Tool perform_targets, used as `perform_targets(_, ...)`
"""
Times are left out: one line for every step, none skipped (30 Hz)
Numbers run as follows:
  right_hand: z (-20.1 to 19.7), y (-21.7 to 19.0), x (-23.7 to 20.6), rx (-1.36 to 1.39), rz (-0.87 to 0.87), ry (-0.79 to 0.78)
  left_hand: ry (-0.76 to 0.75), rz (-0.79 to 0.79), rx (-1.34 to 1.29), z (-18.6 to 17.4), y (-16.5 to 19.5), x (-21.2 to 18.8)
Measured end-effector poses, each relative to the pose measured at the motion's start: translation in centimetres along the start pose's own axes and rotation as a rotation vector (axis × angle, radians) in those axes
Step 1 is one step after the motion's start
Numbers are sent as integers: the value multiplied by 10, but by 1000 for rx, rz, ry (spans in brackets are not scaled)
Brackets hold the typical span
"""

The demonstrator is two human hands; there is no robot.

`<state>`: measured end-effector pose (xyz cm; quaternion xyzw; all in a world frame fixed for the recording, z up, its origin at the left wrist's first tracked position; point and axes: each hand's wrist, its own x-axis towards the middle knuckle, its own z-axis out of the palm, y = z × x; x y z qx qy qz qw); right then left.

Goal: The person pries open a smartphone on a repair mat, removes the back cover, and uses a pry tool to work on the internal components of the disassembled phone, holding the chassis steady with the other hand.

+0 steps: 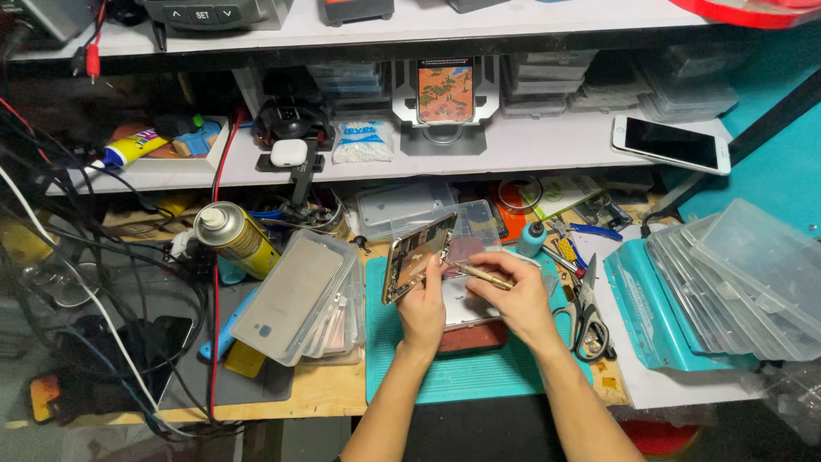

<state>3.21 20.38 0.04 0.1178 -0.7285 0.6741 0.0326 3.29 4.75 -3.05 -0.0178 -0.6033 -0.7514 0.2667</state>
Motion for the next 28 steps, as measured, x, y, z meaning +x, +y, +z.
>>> perform_targets(2,-3,2,73,142,17,3,13,1,0,0,-1)
perform_targets(3,-6,5,145,286,35,4,-16,16,0,0,-2)
perform_targets(4,-8,7,217,429,51,6,-43,30,-1,0,-2)
perform_targets(4,-9,6,197,376,38,7,-68,44,-2,0,-2)
perform_targets(4,-10,5,177,324,26,5,-61,19,-1,-1,-1)
perform_targets(4,-10,4,157,274,14,3,-55,-5,-1,-2,-1)
perform_targets(4,-9,3,150,238,13,1,-50,-29,-1,-2,-1)
perform_targets(3,-9,3,143,199,13,2,-49,-22,-1,-3,0)
perform_targets(3,-8,3,137,161,12,2,-48,-15,-2,-3,0)
perform_targets(4,-8,4,153,242,18,3,-48,-10,-2,-3,-1)
perform_targets(4,-8,6,169,323,24,3,-47,-2,-2,-3,-1)
perform_targets(4,-8,7,184,404,28,2,-45,6,-4,-2,-1)
perform_targets(5,-8,7,154,322,23,2,-44,14,-5,-2,-2)
perform_targets(5,-9,5,124,241,17,5,-40,1,-4,-3,-2)
perform_targets(5,-10,3,94,160,11,8,-36,-12,-4,-3,-2)
perform_targets(6,-12,3,127,192,20,12,-31,-25,-4,-3,-1)
perform_targets(7,-12,3,161,223,30,12,-30,-22,-5,-3,0)
perform_targets(8,-12,3,194,256,41,11,-30,-20,-5,-3,0)
perform_targets(8,-12,5,197,306,34,11,-30,-19,-6,-3,1)
perform_targets(10,-10,7,200,356,25,20,-35,-19,-7,-3,0)
perform_targets(11,-9,8,204,407,15,29,-39,-19,-8,-3,1)
perform_targets(11,-7,7,181,345,14,36,-42,-19,-9,-4,2)
perform_targets(10,-6,6,159,284,14,31,-36,46,-11,-3,2)
perform_targets(10,-4,5,136,224,12,27,-31,112,-15,-3,1)
perform_targets(10,-2,4,139,204,16,24,-26,179,-18,-2,1)
perform_targets(9,0,3,142,182,20,30,-22,171,-21,-2,3)
perform_targets(8,1,2,145,161,25,36,-17,164,-24,-2,7)
perform_targets(7,2,1,117,166,62,44,-13,157,-28,-3,10)
